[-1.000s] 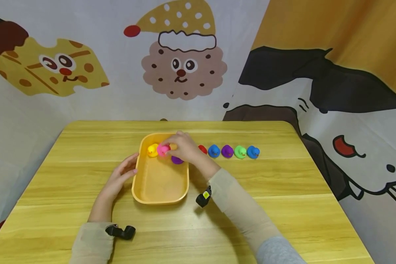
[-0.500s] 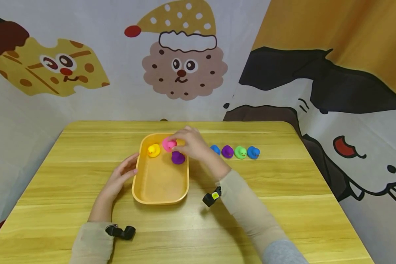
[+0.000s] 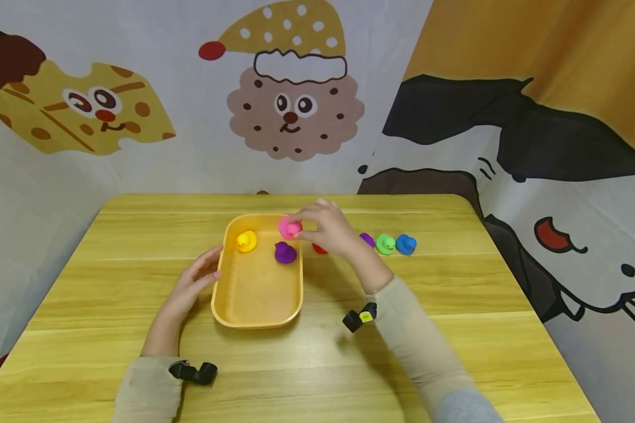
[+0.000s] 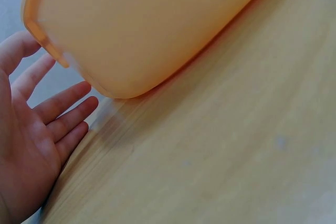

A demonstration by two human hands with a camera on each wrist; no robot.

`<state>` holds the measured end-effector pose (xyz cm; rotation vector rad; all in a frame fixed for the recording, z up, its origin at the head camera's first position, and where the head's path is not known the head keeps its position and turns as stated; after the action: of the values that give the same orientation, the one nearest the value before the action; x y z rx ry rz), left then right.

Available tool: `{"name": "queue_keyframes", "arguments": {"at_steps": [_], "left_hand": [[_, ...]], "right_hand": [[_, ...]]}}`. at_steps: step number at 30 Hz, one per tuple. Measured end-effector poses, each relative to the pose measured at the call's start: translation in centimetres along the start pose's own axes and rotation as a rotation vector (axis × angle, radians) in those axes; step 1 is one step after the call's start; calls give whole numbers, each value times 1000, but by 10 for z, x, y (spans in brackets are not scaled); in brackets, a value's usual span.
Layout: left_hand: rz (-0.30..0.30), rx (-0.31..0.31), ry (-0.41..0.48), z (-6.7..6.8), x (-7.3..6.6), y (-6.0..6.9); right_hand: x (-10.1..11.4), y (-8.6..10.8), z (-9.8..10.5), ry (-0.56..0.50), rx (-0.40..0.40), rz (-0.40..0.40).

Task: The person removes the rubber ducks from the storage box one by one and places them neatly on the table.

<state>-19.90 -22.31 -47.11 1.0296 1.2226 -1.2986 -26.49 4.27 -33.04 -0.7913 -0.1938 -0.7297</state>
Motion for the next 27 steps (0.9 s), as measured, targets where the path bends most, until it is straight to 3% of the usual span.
{"name": "queue_keyframes", "arguments": {"at_steps": [27], "left_hand": [[-12,-2,7,0,-1,1]], "right_hand": [[-34,39,69,19,-28,-66]]}}
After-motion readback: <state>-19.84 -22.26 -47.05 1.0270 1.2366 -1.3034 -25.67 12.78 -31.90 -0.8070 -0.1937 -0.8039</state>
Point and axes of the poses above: each hand's wrist, its own y-axis away from the middle knuckle, its own z-axis out of the back of the hand, x = y × z, the point moved 7 cm from there along -y, towards the middle knuckle, and after that the axes turned 15 degrees about -x, right-handed, at the moved point
